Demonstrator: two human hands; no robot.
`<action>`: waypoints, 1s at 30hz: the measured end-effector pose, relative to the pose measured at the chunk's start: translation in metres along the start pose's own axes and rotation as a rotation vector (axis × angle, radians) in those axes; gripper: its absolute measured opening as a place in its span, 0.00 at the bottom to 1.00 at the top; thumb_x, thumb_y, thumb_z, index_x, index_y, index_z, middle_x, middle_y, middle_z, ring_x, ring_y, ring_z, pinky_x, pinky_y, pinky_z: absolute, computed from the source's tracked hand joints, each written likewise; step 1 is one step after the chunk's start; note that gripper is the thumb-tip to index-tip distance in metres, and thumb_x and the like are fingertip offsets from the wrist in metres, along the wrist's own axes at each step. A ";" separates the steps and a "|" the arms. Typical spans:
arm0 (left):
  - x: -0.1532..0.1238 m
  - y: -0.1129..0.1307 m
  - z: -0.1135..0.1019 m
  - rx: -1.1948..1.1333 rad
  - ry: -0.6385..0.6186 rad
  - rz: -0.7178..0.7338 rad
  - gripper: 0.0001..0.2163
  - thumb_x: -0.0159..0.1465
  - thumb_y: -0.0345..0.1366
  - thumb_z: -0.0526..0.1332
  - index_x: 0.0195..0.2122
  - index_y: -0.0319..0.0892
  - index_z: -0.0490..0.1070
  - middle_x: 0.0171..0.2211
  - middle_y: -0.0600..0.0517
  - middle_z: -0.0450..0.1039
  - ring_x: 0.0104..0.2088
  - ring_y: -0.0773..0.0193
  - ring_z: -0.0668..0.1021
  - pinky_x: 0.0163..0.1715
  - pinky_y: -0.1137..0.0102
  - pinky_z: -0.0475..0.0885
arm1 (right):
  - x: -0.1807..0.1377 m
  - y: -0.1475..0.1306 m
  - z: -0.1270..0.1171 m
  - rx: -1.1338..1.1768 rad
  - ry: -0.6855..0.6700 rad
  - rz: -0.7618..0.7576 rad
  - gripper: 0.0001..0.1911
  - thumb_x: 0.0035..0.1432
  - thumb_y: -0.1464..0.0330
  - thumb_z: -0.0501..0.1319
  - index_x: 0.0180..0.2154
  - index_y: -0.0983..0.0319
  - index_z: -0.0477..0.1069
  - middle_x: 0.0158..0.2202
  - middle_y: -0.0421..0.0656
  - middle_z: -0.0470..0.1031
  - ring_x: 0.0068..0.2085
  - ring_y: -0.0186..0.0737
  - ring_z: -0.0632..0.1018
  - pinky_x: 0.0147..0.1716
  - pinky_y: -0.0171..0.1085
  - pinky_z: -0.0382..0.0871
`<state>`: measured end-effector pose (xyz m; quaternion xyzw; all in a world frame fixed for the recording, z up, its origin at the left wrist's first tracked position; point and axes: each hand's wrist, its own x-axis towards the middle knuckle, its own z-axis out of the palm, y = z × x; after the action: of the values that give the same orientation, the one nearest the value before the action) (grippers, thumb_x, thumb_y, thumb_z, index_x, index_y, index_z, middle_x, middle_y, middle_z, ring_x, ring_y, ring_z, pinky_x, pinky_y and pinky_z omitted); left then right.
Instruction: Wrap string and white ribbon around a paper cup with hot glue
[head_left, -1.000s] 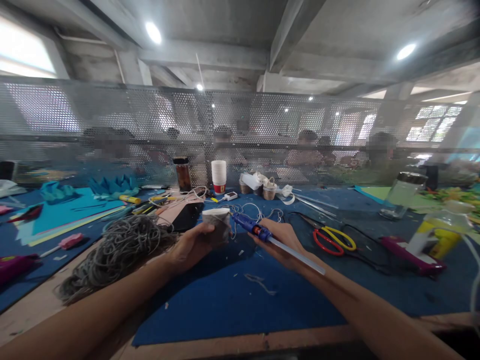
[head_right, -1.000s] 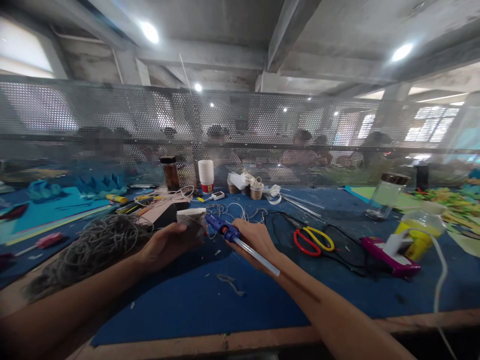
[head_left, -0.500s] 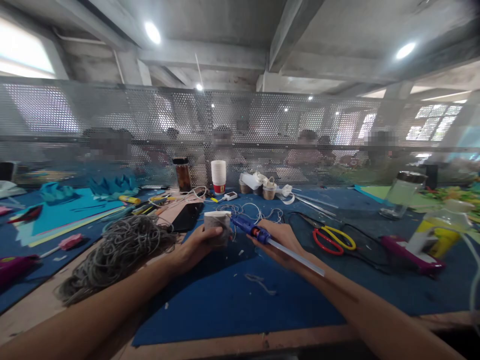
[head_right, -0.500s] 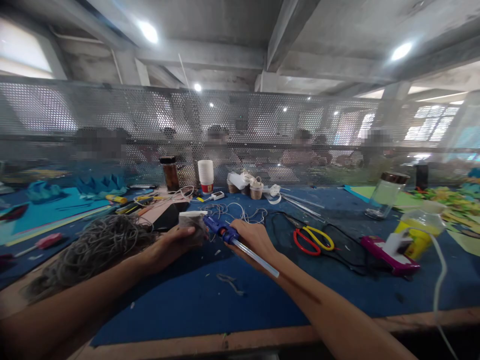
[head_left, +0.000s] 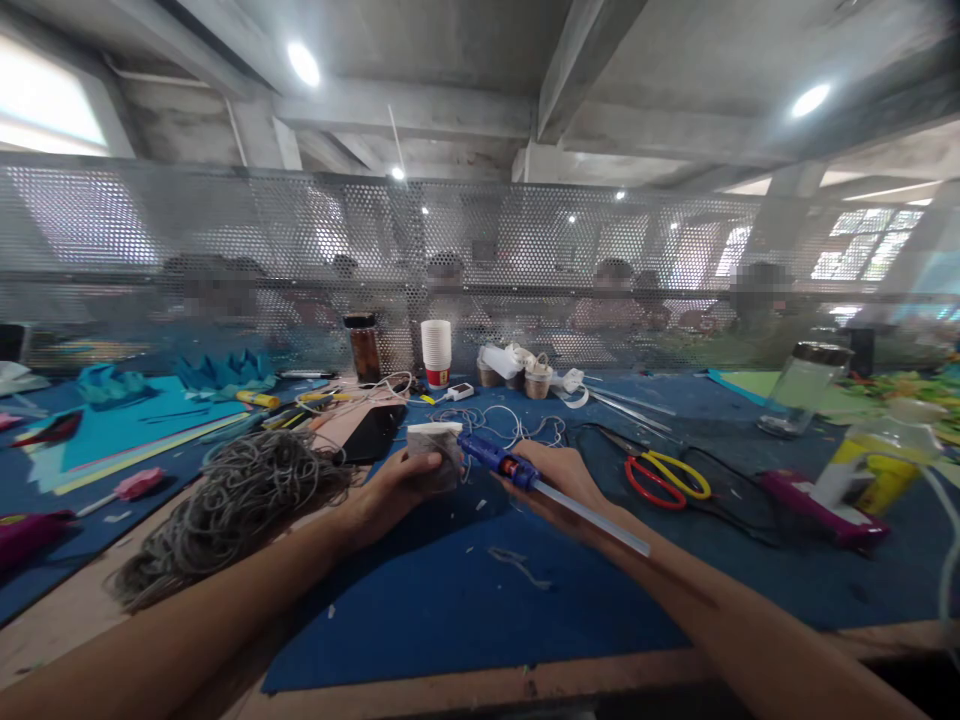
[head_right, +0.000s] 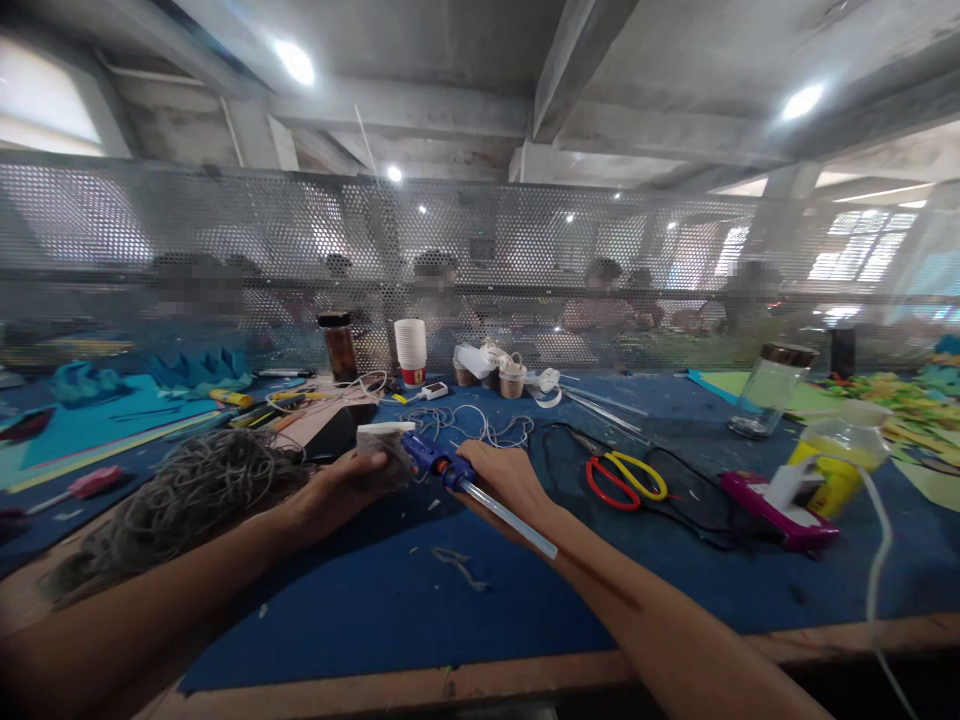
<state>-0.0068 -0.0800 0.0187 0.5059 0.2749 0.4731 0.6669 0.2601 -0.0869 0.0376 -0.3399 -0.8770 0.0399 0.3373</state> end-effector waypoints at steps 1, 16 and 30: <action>0.000 0.001 0.000 -0.007 -0.010 0.001 0.13 0.63 0.38 0.67 0.47 0.39 0.80 0.45 0.43 0.82 0.46 0.53 0.80 0.50 0.61 0.73 | 0.000 0.000 -0.001 0.000 0.000 0.003 0.14 0.70 0.57 0.56 0.36 0.59 0.68 0.31 0.40 0.75 0.30 0.37 0.75 0.31 0.33 0.60; -0.003 0.004 -0.002 -0.080 0.031 -0.047 0.14 0.64 0.34 0.63 0.49 0.38 0.81 0.46 0.42 0.83 0.48 0.51 0.80 0.52 0.58 0.73 | -0.001 0.012 0.005 -0.043 -0.001 -0.014 0.12 0.70 0.57 0.56 0.39 0.59 0.68 0.34 0.40 0.77 0.33 0.38 0.77 0.32 0.33 0.60; -0.006 0.006 -0.004 -0.150 0.025 -0.073 0.16 0.62 0.34 0.64 0.51 0.38 0.79 0.48 0.41 0.82 0.50 0.48 0.81 0.52 0.56 0.74 | -0.002 0.011 0.002 0.004 0.008 0.014 0.10 0.69 0.58 0.58 0.37 0.58 0.67 0.34 0.40 0.76 0.32 0.38 0.76 0.33 0.33 0.61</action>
<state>-0.0143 -0.0835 0.0226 0.4381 0.2652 0.4741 0.7162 0.2664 -0.0799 0.0316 -0.3453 -0.8733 0.0428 0.3411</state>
